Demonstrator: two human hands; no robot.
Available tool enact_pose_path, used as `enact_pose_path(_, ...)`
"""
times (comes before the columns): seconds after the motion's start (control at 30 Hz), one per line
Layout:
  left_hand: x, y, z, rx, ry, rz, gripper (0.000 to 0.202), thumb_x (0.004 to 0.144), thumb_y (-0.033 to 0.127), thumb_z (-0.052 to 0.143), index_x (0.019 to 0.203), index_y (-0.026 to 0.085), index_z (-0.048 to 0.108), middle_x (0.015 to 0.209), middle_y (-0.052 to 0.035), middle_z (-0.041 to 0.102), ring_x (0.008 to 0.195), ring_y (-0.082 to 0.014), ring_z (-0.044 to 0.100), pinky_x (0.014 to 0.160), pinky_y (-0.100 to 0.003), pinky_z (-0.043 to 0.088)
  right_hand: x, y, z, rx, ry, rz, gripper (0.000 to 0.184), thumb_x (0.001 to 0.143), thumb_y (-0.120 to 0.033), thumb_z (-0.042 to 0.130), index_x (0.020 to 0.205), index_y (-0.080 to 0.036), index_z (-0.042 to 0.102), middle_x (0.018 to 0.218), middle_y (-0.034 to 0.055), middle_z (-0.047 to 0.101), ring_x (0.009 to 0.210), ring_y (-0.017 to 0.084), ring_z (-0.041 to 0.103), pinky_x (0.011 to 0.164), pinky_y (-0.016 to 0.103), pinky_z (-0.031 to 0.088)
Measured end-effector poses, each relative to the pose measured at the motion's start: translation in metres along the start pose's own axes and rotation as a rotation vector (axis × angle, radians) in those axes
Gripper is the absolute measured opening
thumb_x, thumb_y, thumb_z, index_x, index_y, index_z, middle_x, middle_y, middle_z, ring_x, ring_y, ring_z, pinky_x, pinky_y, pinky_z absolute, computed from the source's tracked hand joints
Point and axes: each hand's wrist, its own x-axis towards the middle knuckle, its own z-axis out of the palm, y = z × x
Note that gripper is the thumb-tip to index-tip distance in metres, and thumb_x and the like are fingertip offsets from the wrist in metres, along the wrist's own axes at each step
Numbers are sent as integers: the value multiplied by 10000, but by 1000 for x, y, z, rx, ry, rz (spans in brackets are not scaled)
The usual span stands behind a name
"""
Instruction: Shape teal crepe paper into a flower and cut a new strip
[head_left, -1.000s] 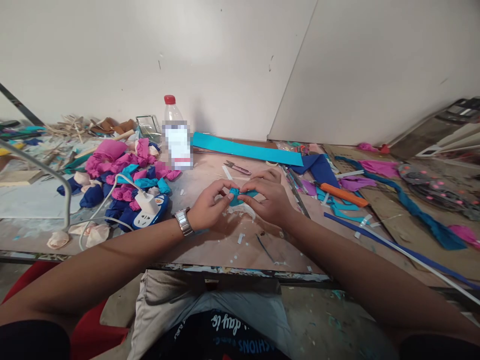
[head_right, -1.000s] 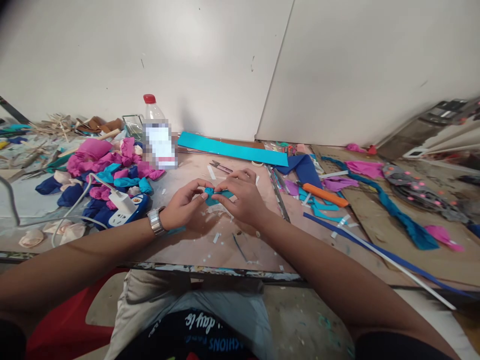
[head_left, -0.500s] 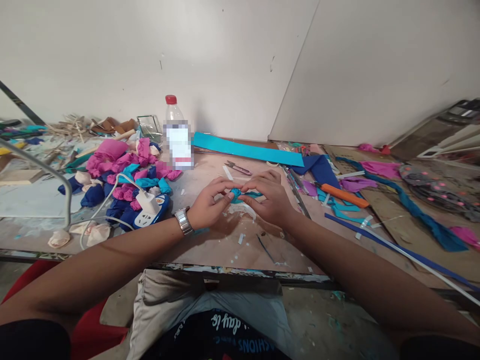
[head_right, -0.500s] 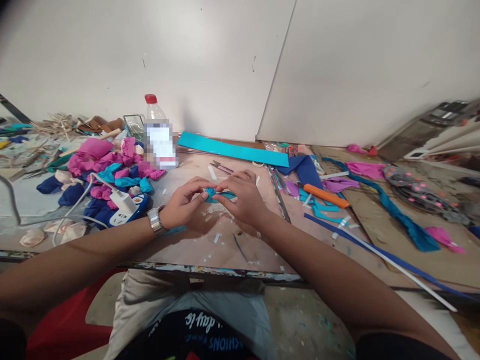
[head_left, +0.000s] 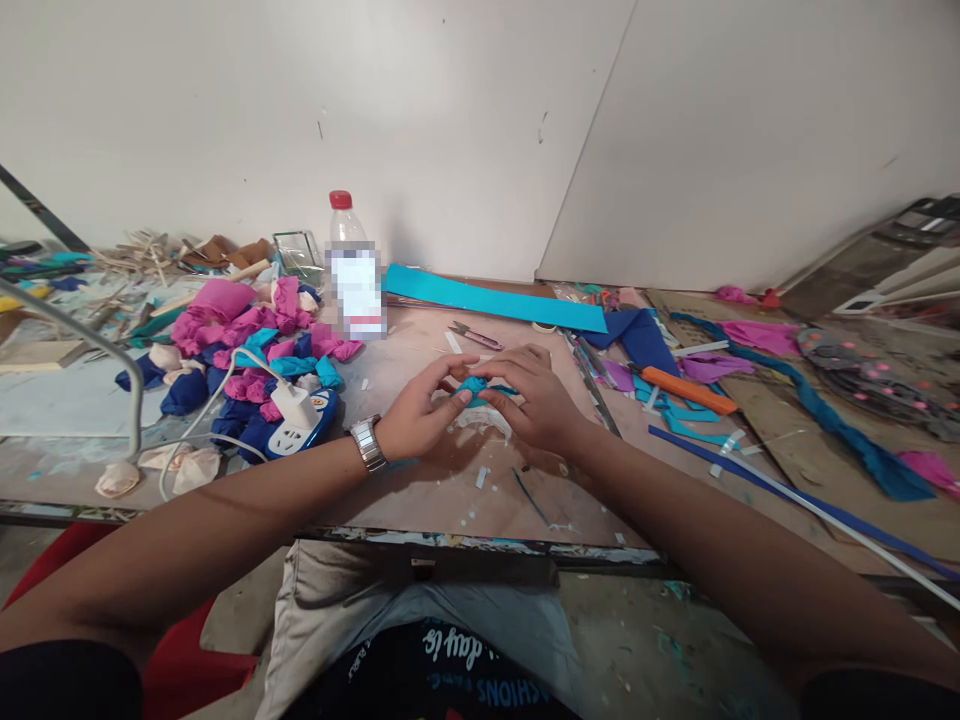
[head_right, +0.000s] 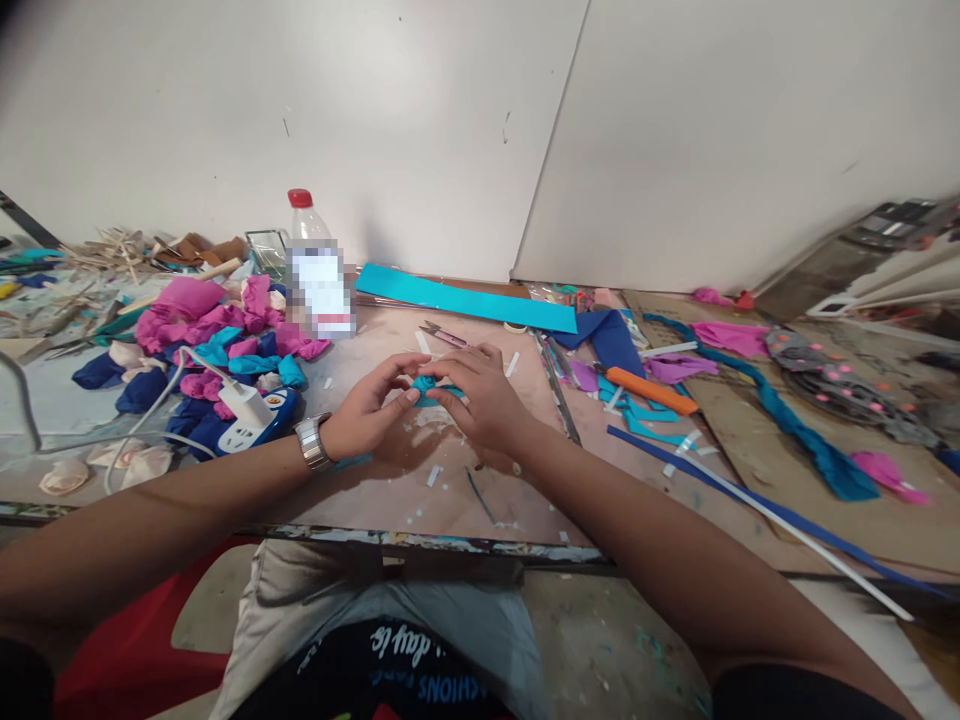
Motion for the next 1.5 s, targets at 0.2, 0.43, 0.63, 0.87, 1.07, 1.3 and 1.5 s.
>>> enact_pose_path(0.2,0,0,1,97,-140,-16,357,1021,380,492,1244,163,666,1110,-93,742,1014,-252,663,959,-416,514,0,1,0,8,54,2,223,1041,-390,528,1143,-229,643,1094,82,746,1037,268,649,975,444,370)
enact_pose_path(0.43,-1,-4,0,163,-134,-78,379,890,172,513,1234,163,672,1032,-69,733,896,-225,650,883,-399,536,1,2,-2,-7,111,13,232,1036,-419,545,1115,-224,644,1062,80,744,1008,265,649,947,432,377)
enact_pose_path(0.63,-1,0,0,46,-16,31,497,900,225,621,1386,178,529,1404,-153,603,1252,-277,593,1081,-451,463,2,1,-3,-24,53,-13,213,1019,-419,593,1094,-233,667,1032,66,762,997,258,658,938,433,378)
enact_pose_path(0.87,1,0,0,52,34,84,343,976,367,639,1278,217,575,1296,-115,658,1183,-237,630,1023,-404,486,2,3,-2,-15,7,-24,232,1008,-431,622,1126,-248,702,1085,62,774,1036,257,667,952,437,380)
enact_pose_path(1.07,0,-1,1,31,48,55,301,993,377,615,1245,215,590,1275,-113,660,1180,-235,628,1016,-394,489,3,3,-3,-50,3,-35,259,994,-461,641,1142,-257,705,1012,47,780,990,255,667,936,437,363)
enact_pose_path(1.3,2,-2,2,-51,124,19,304,989,391,627,1227,208,575,1258,-99,624,1099,-193,626,973,-351,493,3,1,-4,-44,88,8,199,970,-441,684,974,-242,669,927,29,770,930,243,675,948,432,365)
enact_pose_path(1.5,2,-3,1,-59,112,13,278,984,427,630,1148,202,627,1186,-97,672,1115,-214,634,976,-361,490,2,1,-5,-79,112,24,227,971,-468,677,909,-251,679,864,19,767,875,233,670,952,436,369)
